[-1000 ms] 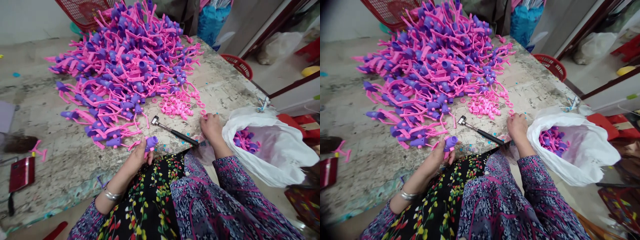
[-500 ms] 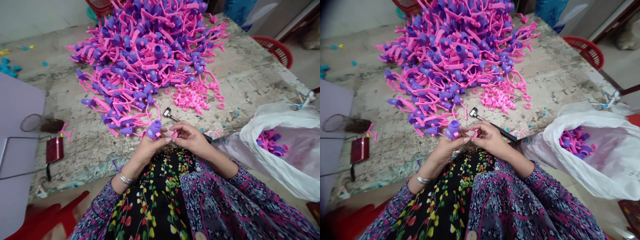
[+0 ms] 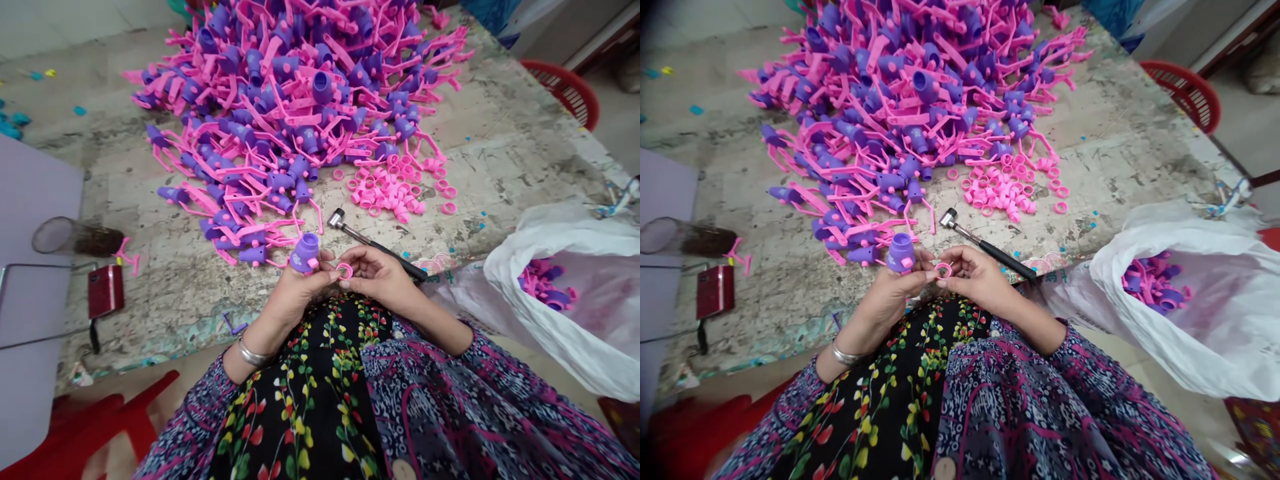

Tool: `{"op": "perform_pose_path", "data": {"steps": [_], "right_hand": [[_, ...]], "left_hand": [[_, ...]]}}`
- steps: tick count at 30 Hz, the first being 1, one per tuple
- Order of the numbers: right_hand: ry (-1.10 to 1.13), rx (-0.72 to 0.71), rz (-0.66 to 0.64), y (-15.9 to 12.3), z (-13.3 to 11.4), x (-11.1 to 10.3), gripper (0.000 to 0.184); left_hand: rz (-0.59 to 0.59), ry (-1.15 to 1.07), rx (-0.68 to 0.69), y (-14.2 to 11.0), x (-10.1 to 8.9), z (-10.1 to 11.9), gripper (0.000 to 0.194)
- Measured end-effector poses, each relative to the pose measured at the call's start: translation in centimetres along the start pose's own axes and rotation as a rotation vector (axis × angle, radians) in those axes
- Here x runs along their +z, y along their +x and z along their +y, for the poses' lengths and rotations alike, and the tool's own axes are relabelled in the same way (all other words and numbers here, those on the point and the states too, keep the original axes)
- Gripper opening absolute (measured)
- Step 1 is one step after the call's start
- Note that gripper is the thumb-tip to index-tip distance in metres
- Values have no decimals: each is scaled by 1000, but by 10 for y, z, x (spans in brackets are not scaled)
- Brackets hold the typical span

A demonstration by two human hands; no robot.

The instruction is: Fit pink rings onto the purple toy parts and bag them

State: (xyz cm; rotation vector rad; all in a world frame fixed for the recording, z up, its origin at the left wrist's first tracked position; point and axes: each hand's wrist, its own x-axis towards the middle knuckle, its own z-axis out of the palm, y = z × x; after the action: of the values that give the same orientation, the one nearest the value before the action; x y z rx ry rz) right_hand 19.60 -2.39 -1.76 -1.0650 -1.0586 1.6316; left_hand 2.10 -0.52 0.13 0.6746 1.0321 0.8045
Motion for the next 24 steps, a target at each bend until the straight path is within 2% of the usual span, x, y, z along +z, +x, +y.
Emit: {"op": "perform_pose_path", "data": {"steps": [8,15,18,24], "right_hand": [[72,40,8,2,2,-1,31],[122,45,-25,1,6,-4,27],[146,34,-53,0,6,-6,28],[151,57,-28,1,6,-6,30]], "left_hand": [[-18,2,-31,-1,2,4,31],[-25,8,-20,0,-3,-2,26],[-20,9,-18,0,-3,-2,27],[-39,22,-12,-2,0,2,28]]}}
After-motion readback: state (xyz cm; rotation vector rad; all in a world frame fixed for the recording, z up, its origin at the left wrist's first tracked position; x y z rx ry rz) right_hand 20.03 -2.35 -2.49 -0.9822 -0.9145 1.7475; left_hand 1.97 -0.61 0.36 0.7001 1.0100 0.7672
